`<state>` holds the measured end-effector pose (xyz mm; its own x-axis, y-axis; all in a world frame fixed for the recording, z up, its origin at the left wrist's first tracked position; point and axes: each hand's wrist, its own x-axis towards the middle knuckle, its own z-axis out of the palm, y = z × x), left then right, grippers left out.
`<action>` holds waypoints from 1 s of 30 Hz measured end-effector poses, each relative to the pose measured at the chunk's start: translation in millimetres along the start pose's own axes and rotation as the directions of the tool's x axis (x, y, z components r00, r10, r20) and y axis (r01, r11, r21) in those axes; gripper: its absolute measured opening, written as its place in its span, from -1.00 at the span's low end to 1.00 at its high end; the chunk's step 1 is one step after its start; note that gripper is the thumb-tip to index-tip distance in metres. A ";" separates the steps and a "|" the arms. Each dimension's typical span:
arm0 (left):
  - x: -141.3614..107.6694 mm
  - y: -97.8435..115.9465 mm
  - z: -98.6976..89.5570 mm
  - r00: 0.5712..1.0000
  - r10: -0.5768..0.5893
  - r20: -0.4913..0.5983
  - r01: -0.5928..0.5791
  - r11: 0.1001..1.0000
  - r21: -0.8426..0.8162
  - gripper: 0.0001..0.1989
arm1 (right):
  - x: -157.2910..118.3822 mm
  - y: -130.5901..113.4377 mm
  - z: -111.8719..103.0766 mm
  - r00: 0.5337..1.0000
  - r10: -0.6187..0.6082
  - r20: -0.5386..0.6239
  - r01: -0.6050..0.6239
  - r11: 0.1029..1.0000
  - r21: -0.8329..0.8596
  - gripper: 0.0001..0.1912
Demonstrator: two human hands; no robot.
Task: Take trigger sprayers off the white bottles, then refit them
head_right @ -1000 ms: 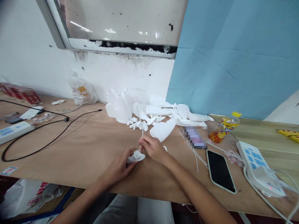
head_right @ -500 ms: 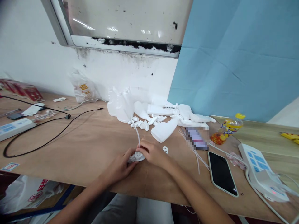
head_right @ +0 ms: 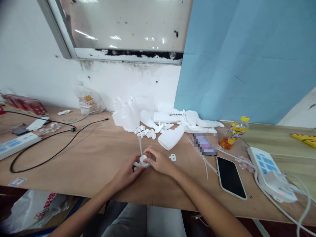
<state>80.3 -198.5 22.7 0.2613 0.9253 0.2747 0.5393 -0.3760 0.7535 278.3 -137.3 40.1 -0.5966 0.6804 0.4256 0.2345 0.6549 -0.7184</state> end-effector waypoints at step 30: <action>154.2 -52.1 -99.4 0.841 0.153 -0.519 0.140 0.865 0.482 -0.54 | 0.1 41.5 -105.3 0.747 0.383 -0.543 0.195 0.655 0.730 -0.71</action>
<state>13.0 -31.4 85.2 -0.1133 0.7458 0.6564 0.8891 -0.2187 0.4020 368.8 -75.4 68.2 0.0612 0.9377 0.3419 -0.5231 0.3219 -0.7891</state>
